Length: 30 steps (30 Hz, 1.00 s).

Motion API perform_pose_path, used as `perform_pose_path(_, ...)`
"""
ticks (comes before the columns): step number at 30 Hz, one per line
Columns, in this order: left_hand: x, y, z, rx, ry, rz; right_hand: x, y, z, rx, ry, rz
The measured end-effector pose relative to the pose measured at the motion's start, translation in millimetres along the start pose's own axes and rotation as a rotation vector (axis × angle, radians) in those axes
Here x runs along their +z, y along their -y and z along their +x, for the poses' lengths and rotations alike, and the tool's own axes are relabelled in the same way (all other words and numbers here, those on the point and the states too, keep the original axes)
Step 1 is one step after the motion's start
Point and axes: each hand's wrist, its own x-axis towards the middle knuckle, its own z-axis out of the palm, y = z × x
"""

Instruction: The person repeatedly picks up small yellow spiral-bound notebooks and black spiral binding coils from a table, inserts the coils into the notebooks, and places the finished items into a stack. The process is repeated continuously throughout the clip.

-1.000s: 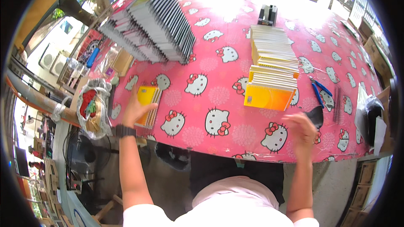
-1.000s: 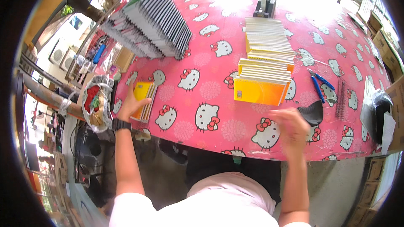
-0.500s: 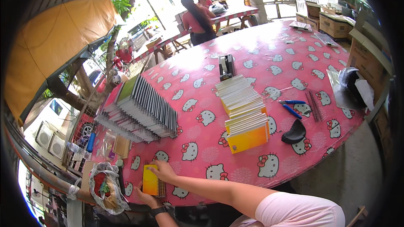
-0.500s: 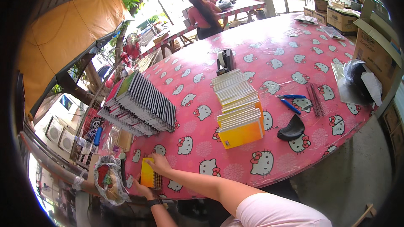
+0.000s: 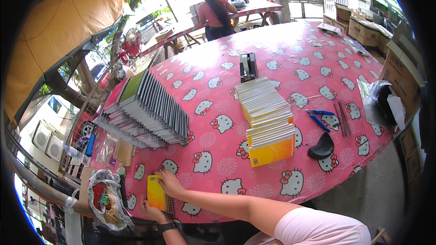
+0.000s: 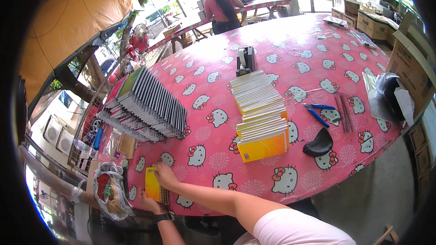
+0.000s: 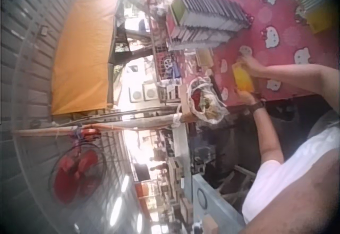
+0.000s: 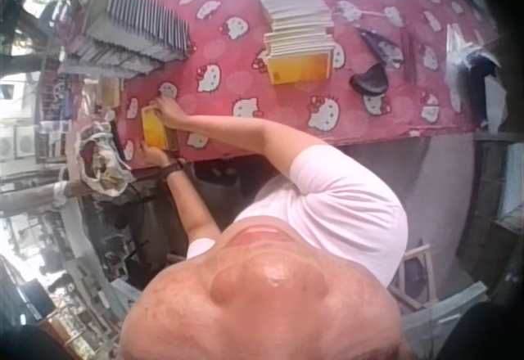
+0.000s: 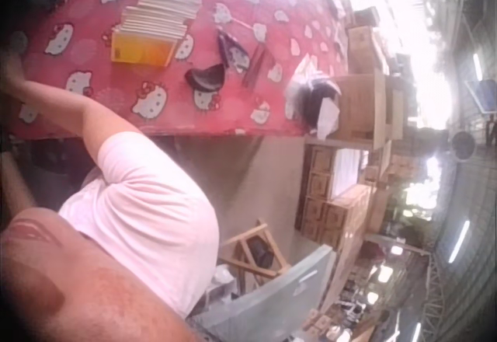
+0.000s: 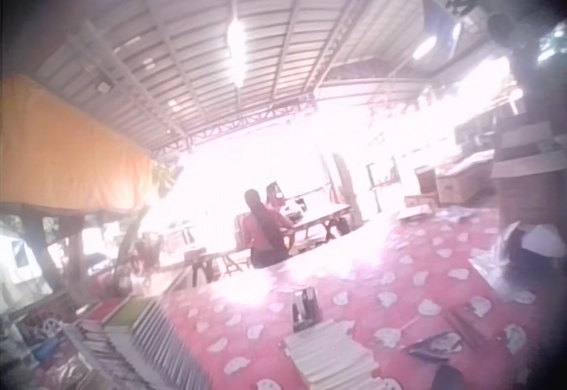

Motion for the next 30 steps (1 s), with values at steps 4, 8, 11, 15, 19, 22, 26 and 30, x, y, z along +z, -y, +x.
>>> perform_pose_path(4, 4, -2, 2, -0.032, -0.028, 0.012, -6, 1, 5, 0.081, 0.102, 0.024)
perform_pose_path(8, 5, -2, 1, -0.080, 0.007, -0.084, -9, 1, 4, 0.002, 0.006, 0.036)
perform_pose_path(11, 7, -3, -2, -0.048, -0.020, -0.023, -11, 0, 2, -0.052, -0.002, 0.009)
perform_pose_path(15, 6, -2, -3, 0.085, -0.016, 0.174, -16, -1, 2, -0.077, 0.068, 0.004)
perform_pose_path(19, -5, 2, 5, -0.030, 0.122, -0.048, -18, 8, -1, 0.014, 0.102, 0.015)
perform_pose_path(22, -16, 6, 17, -0.045, 0.178, -0.007, -30, 20, -5, -0.003, -0.083, 0.047)
perform_pose_path(26, -38, -4, 51, -0.335, 0.123, -0.223, -106, 36, -42, -0.029, 0.109, -0.050)
perform_pose_path(30, 27, -98, -12, 0.304, -0.065, 0.202, -232, 76, -93, 0.026, 0.486, 0.128)
